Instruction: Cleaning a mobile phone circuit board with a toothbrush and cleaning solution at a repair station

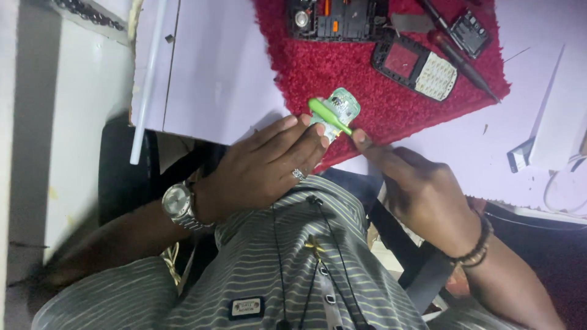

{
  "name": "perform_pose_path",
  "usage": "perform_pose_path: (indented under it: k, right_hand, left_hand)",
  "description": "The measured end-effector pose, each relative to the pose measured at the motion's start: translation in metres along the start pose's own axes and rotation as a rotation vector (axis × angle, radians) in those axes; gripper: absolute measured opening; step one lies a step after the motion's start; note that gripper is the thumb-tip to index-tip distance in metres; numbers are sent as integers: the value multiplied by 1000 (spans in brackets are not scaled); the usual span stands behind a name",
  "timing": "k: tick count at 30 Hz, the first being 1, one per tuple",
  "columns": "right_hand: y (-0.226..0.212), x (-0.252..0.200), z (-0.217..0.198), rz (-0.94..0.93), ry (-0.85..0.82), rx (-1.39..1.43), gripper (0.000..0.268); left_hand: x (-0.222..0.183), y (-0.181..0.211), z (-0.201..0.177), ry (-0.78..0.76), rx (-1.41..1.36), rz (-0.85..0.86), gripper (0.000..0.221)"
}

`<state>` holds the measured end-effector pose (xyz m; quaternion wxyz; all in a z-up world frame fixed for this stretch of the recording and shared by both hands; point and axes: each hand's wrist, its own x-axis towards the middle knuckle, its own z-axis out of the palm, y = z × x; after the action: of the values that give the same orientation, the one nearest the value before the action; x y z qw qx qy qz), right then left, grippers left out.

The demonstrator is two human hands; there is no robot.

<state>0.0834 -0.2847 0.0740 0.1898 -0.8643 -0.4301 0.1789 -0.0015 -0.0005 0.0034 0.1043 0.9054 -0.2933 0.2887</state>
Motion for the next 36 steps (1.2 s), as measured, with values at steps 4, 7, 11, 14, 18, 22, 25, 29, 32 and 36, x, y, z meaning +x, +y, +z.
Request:
perform_pose_path:
  k: [4,7,11,14,18,22,25,29,32,36]
  right_hand:
    - [-1,-2,-14,30,-37,173,69]
    - [8,-25,-52,302,-72,128,66]
    - [4,-39,-65,357,63,106,38]
    - [13,-32,-42,115,121,-123,38]
    - [10,-4,-6,-131,167,-102,25]
    - [4,-14,-11,-116,113,-67,46]
    - [5,-18,-17,-47,62,-52,61]
    - [12,2,-9,-114,79,-62,66]
    - [14,-7,-13,-85,43,70,50]
    - [9,-3,-5,-140,88,16,46]
  left_hand:
    - [-1,-1,2,-18,15,18,35]
    - [1,0,0,8,0,8,30]
    - [-1,1,5,-6,46,11,31]
    - [0,0,3,13,48,11,24]
    - [-2,0,3,-11,41,29,32]
    - [2,-1,-2,-7,45,24,30]
    - [3,-1,0,14,64,13,29]
    - [0,-2,2,-1,-8,-1,31]
    - [0,0,1,33,21,0,27]
    - [1,0,1,30,20,-4,26]
